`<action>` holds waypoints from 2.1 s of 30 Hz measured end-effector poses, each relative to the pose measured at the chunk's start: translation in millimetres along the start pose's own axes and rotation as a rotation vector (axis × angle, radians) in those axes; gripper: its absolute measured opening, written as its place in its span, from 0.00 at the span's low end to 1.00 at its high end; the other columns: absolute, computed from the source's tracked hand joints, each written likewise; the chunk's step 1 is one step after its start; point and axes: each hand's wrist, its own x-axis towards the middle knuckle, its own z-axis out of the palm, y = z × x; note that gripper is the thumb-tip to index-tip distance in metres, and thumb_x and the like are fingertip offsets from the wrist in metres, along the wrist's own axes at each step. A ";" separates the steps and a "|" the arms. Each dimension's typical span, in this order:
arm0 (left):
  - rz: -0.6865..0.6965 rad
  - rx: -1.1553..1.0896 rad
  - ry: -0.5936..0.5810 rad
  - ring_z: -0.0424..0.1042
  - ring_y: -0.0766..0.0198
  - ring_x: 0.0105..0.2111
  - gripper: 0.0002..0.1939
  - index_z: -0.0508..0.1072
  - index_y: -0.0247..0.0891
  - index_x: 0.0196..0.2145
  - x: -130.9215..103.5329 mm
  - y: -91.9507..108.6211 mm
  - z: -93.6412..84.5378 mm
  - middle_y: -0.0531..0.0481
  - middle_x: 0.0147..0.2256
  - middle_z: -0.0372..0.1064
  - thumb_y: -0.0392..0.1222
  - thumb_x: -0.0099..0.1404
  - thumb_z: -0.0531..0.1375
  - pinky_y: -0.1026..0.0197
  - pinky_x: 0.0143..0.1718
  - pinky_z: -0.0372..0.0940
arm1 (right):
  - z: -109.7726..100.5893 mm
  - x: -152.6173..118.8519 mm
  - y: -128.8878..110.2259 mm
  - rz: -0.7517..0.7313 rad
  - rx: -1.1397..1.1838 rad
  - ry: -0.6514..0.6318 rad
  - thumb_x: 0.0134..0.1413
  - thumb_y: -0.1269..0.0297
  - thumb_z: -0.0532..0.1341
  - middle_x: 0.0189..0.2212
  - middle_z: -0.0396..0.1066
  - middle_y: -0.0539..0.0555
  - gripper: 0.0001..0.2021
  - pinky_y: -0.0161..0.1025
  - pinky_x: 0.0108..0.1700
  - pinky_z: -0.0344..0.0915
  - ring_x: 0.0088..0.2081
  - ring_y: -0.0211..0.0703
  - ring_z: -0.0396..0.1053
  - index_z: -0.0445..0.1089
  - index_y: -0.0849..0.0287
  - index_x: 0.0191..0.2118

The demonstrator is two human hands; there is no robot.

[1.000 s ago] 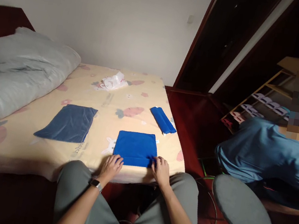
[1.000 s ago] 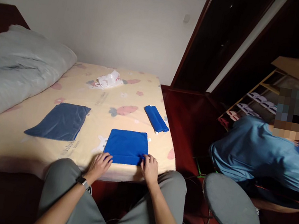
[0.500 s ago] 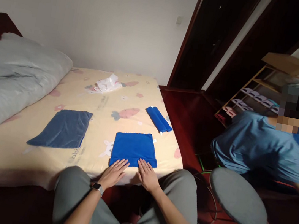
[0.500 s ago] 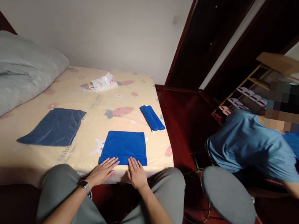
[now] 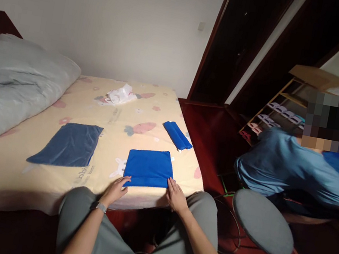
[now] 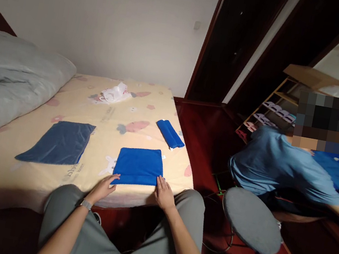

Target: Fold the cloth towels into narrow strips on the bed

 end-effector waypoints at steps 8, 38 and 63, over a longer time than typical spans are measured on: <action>0.008 0.123 0.161 0.70 0.58 0.53 0.20 0.75 0.44 0.48 -1.5 -4.4 4.9 0.47 0.52 0.73 0.30 0.62 0.54 0.49 0.59 0.64 | -12.1 12.7 -3.3 0.092 0.031 0.112 0.55 0.76 0.53 0.56 0.68 0.61 0.26 0.49 0.58 0.63 0.56 0.51 0.65 0.66 0.58 0.60; -0.267 -0.059 0.339 0.76 0.56 0.46 0.20 0.67 0.40 0.55 -1.5 -8.7 38.0 0.41 0.46 0.74 0.51 0.71 0.51 0.54 0.47 0.70 | -26.8 21.8 31.7 0.430 0.770 0.103 0.59 0.52 0.54 0.46 0.77 0.57 0.19 0.46 0.54 0.68 0.48 0.50 0.74 0.72 0.57 0.48; -0.269 0.172 0.388 0.76 0.53 0.42 0.15 0.68 0.38 0.50 -7.7 -6.6 38.1 0.41 0.42 0.76 0.47 0.72 0.50 0.54 0.43 0.69 | -24.9 20.0 29.0 0.461 0.635 0.077 0.62 0.49 0.52 0.39 0.79 0.59 0.21 0.43 0.48 0.68 0.44 0.51 0.76 0.69 0.57 0.51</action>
